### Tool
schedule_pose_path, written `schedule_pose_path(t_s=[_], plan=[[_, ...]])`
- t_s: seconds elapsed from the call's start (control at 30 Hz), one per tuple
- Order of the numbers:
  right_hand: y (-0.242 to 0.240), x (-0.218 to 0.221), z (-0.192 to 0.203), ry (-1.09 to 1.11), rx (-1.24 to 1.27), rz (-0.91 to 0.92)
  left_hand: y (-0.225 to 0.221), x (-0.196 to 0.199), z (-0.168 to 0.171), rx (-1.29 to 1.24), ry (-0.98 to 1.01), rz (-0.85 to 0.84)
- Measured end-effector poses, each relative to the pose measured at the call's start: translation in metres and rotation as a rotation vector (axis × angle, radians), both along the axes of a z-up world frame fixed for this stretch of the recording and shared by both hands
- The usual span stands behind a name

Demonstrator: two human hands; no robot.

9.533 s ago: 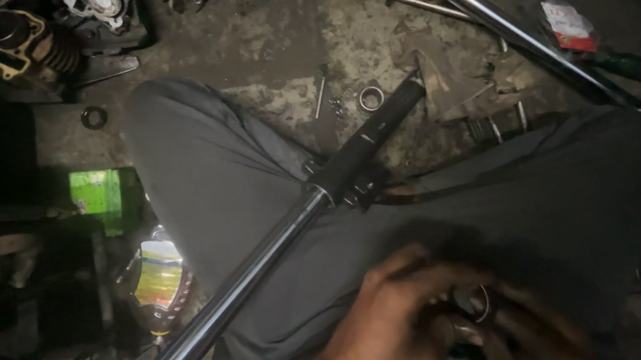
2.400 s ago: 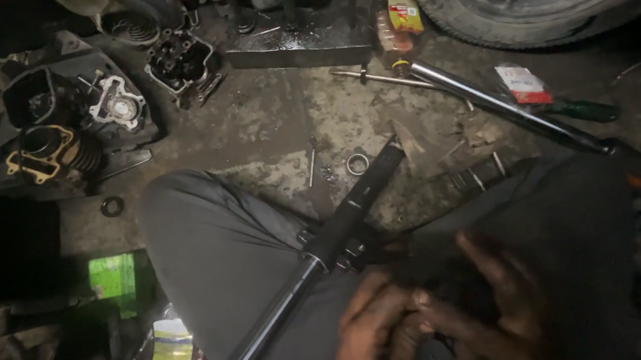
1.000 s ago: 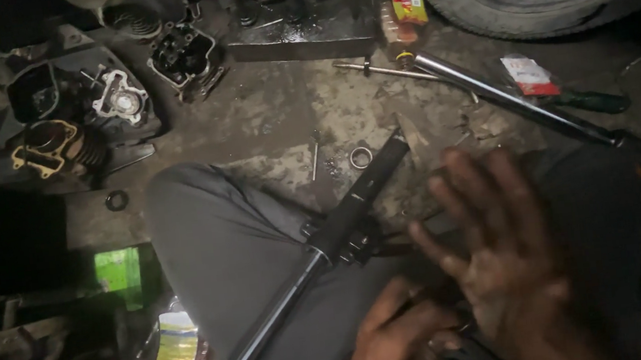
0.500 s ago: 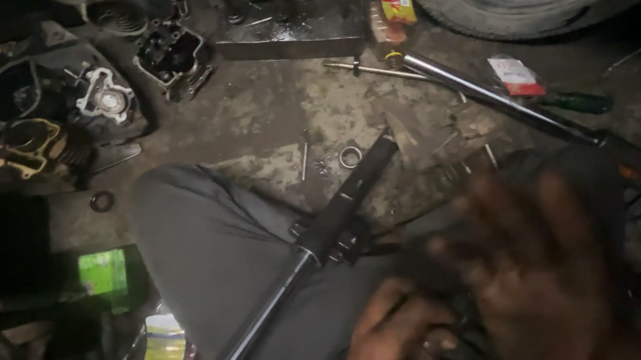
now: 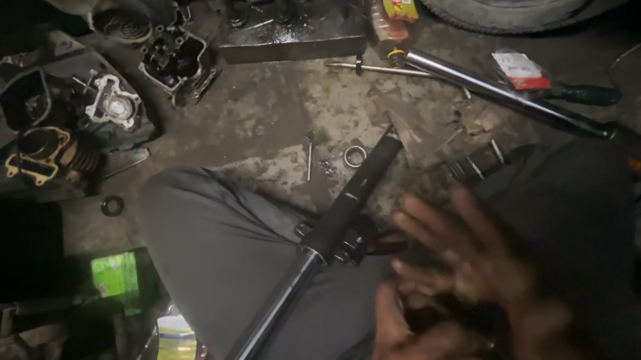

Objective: The person sits on the floor of a motorcycle repair shop and services a front fork assembly. They wipe fork components with a rag, fit a seal ring onto the fork tube, handle small rings and a packaged part, and pour liquid from a plastic bottle near the parts.

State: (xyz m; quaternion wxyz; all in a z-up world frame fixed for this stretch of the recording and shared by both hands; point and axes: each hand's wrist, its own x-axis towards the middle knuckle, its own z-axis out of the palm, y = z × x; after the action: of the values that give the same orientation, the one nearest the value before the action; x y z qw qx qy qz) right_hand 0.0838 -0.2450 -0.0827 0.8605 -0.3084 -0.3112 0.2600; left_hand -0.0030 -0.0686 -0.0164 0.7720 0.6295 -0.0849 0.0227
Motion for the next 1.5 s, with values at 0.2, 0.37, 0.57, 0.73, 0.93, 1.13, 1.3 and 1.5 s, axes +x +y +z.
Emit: schedule_pose_path(t_s=[0.2,0.37,0.57,0.73,0.93,1.13,1.3,1.5], plan=[[-0.002,-0.021,0.084,0.123,-0.266,-0.506,-0.006,-0.008,-0.041,-0.461,1.025,-0.034],[0.003,-0.054,0.056,0.402,0.063,0.030,0.004,0.000,-0.004,0.424,0.024,-0.007],[0.023,-0.026,0.111,0.121,-0.365,-0.289,0.000,-0.015,-0.041,0.005,0.599,-0.117],[0.020,-0.006,0.065,0.117,-0.263,-0.139,0.003,-0.019,-0.048,0.472,-0.222,0.051],[0.007,-0.015,0.047,0.053,-0.186,-0.192,0.010,-0.010,-0.030,0.447,-0.080,0.132],[0.019,-0.039,0.050,0.041,-0.262,-0.419,0.003,-0.005,-0.020,0.369,0.012,0.088],[0.012,-0.039,0.044,0.086,-0.248,-0.368,-0.007,-0.013,-0.026,0.234,0.220,0.159],[0.002,-0.032,0.068,-0.069,-0.287,-0.360,-0.020,-0.008,-0.026,0.028,0.194,0.286]])
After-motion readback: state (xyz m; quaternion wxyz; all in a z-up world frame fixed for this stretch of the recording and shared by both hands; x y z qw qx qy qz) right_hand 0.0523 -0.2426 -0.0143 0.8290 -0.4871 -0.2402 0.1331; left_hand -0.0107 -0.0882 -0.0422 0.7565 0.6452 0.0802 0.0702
